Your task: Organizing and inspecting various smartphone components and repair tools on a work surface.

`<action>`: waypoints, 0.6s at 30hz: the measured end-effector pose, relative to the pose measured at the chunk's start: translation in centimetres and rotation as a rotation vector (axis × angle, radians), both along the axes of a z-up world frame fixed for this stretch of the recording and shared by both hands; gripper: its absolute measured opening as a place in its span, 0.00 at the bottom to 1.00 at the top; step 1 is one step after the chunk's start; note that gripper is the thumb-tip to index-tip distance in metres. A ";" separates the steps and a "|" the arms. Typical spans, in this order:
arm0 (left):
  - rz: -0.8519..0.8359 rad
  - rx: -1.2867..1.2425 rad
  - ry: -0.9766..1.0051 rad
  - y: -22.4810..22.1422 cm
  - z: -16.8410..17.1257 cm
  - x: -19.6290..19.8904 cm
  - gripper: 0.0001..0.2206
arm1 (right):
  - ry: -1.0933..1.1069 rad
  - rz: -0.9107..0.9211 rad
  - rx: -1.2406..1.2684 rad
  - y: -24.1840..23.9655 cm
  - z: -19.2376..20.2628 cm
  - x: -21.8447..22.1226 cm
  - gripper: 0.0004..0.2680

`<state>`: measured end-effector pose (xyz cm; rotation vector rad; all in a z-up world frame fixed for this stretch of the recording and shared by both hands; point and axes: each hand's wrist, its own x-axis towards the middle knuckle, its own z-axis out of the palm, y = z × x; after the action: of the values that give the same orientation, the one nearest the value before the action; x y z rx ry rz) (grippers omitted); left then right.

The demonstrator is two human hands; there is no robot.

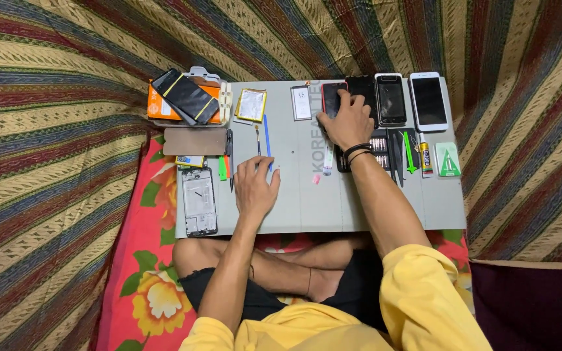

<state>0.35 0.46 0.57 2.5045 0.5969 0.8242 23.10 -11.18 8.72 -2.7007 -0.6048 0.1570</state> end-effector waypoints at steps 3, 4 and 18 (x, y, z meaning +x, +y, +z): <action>0.005 0.006 -0.074 0.0 0.0 0.0 0.11 | -0.005 0.026 0.039 -0.5 0.4 -0.5 0.26; 0.002 0.007 -0.075 -0.1 0.3 -0.1 0.11 | -0.005 0.023 0.040 -0.8 0.5 -0.6 0.26; -1.769 -0.820 0.197 -31.7 6.9 -6.3 0.21 | -0.552 0.084 -0.007 -10.2 0.0 5.0 0.14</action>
<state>-5.99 -31.20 7.45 1.4020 -0.9953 -0.3361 28.11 -21.35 8.67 -2.7224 -0.8675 -0.5846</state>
